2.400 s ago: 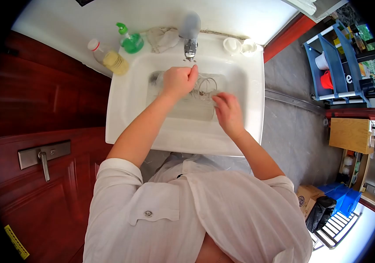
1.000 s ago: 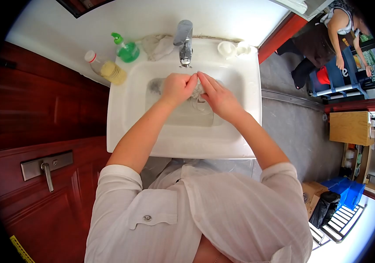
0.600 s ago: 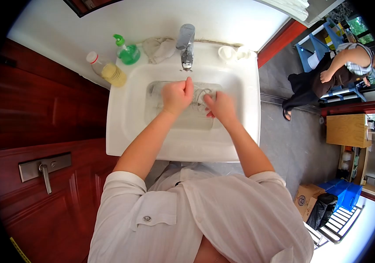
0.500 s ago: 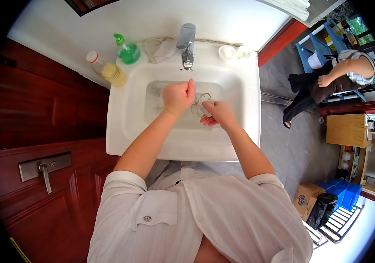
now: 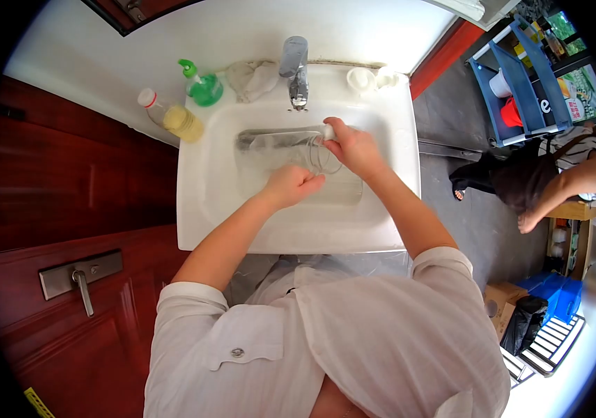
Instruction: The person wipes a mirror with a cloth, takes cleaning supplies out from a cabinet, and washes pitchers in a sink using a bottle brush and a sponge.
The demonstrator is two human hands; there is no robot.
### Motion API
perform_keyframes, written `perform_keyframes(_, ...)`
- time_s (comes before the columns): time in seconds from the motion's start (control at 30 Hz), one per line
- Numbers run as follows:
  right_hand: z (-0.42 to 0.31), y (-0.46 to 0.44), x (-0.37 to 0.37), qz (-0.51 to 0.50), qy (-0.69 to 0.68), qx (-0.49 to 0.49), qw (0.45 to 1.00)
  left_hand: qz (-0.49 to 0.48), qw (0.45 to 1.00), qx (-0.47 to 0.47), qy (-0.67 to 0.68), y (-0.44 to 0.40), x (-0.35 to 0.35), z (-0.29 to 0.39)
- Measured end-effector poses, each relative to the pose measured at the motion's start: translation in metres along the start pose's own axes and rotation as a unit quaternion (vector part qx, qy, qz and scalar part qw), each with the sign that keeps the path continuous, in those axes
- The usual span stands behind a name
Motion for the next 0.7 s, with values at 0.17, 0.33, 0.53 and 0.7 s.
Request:
perform_keyframes(0.17,0.019,0.029,-0.031,-0.109,-0.080,-0.370,0.919,0.152,0.984,-0.077,-0.043,0.006,-0.015,-0.008)
perform_keyframes(0.33,0.025,0.072,-0.060,-0.311,-0.335,-0.570,0.683,0.206,0.962,-0.120,-0.134,0.012,-0.025,-0.008)
perform_keyframes(0.53,0.011,0.060,-0.016,0.039,0.158,-0.304,0.939,0.157,0.968,-0.098,-0.171,0.009,-0.028,-0.008)
perform_keyframes(0.7,-0.012,0.061,-0.017,0.049,0.006,-0.019,0.999,0.201,0.967,-0.079,-0.133,0.011,-0.009,-0.013)
Point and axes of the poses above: each hand's wrist, its own y-axis away from the middle knuckle, its own x-axis out of the back of the hand, z = x × y, the point moved 5 cm from there along -y, towards the middle knuckle, and after that the axes turned 13 degrees about -x, right-handed, at the moved point
